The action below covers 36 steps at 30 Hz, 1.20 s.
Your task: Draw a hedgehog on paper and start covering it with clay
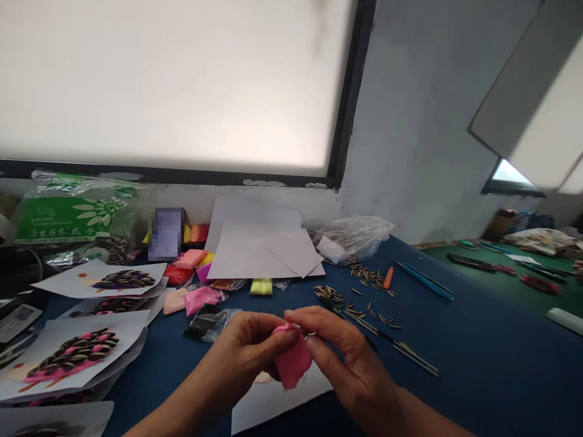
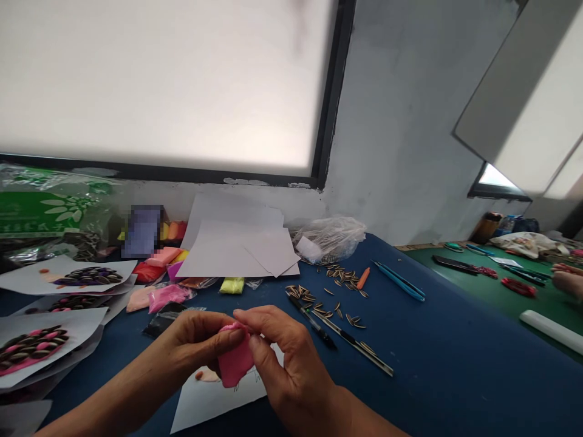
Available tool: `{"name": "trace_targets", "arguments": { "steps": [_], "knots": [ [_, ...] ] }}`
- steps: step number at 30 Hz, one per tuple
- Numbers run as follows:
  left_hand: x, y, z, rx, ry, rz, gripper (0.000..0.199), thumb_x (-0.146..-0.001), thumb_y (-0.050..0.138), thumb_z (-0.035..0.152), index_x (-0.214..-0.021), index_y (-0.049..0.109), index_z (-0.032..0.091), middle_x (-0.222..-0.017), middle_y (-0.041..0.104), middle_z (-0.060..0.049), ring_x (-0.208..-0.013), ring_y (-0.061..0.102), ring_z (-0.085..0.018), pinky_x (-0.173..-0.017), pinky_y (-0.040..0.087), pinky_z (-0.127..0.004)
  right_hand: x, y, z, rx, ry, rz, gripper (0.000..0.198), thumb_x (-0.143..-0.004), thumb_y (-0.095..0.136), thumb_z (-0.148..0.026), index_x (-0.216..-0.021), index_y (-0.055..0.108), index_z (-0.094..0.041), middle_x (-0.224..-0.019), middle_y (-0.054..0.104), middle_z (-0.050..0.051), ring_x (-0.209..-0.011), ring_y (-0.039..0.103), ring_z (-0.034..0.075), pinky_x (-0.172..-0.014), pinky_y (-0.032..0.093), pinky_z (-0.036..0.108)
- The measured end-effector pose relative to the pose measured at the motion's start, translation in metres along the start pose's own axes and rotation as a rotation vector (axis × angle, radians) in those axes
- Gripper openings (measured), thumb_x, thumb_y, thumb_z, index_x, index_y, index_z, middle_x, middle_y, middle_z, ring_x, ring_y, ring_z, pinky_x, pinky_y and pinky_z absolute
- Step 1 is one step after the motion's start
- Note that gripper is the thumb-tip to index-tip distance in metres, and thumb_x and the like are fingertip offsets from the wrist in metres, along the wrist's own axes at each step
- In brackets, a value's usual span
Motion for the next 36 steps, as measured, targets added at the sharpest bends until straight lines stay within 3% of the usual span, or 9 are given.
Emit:
{"name": "trace_targets", "arguments": {
  "steps": [4,9,12,18,25,33,36],
  "knots": [
    [0.0,-0.001,0.004,0.009,0.024,-0.015,0.052,-0.07,0.077,0.066,-0.074,0.072,0.014,-0.063,0.063,-0.001,-0.06,0.056,-0.015,-0.056,0.043,-0.024,0.0,-0.001,-0.004,0.012,-0.015,-0.002,0.04,-0.095,0.051,-0.009,-0.122,0.067,-0.034,-0.117,0.069,0.001,-0.108,0.066,0.018,-0.094,0.054,0.033],
    [-0.001,-0.008,0.0,0.073,0.029,0.068,0.054,-0.069,0.081,0.061,-0.097,0.069,0.017,-0.068,0.066,0.0,-0.063,0.06,-0.016,-0.055,0.043,-0.023,0.002,-0.006,0.011,0.052,0.17,0.053,0.027,-0.096,0.059,-0.024,-0.123,0.063,-0.025,-0.113,0.07,0.005,-0.092,0.068,0.018,-0.08,0.057,0.031],
    [-0.001,-0.011,-0.003,0.067,0.052,0.09,0.05,-0.074,0.078,0.061,-0.095,0.066,0.017,-0.07,0.068,0.0,-0.066,0.062,-0.016,-0.059,0.046,-0.024,0.002,-0.003,0.014,0.06,0.154,0.019,0.023,-0.096,0.06,-0.024,-0.118,0.066,-0.022,-0.108,0.07,0.005,-0.089,0.066,0.017,-0.078,0.054,0.03],
    [0.0,-0.011,-0.009,0.084,0.036,0.068,0.046,-0.082,0.071,0.062,-0.087,0.066,0.017,-0.073,0.07,-0.003,-0.07,0.066,-0.018,-0.066,0.049,-0.027,0.002,0.006,0.013,0.081,0.093,-0.083,0.033,-0.1,0.053,-0.022,-0.131,0.062,-0.026,-0.109,0.068,0.006,-0.096,0.064,0.019,-0.085,0.052,0.033],
    [0.0,-0.012,-0.01,0.119,0.035,0.099,0.045,-0.084,0.07,0.061,-0.084,0.066,0.016,-0.071,0.07,-0.002,-0.066,0.066,-0.017,-0.06,0.048,-0.024,0.0,0.006,0.015,0.05,0.13,-0.094,0.033,-0.101,0.05,-0.022,-0.13,0.065,-0.027,-0.104,0.069,0.005,-0.095,0.064,0.019,-0.086,0.052,0.034],
    [-0.001,-0.016,-0.01,0.105,0.062,0.131,0.047,-0.073,0.084,0.051,-0.1,0.064,0.019,-0.08,0.073,-0.002,-0.073,0.068,-0.019,-0.061,0.048,-0.025,0.004,0.007,0.013,-0.002,0.109,-0.077,0.044,-0.099,0.054,-0.021,-0.14,0.053,-0.037,-0.12,0.068,0.002,-0.101,0.065,0.019,-0.086,0.054,0.031],
    [-0.001,-0.018,-0.012,0.11,0.042,0.175,0.048,-0.071,0.085,0.052,-0.098,0.063,0.019,-0.079,0.073,-0.002,-0.072,0.068,-0.019,-0.061,0.048,-0.025,0.002,0.001,0.013,0.004,0.129,-0.002,0.031,-0.097,0.058,-0.022,-0.126,0.065,-0.03,-0.113,0.069,0.004,-0.096,0.066,0.019,-0.08,0.054,0.03]
  ]
}}
Point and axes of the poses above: each hand's wrist, its own x-axis away from the middle knuckle, its own y-axis out of the palm, z = x × y, the point moved 6 cm from there along -x, towards the middle knuckle
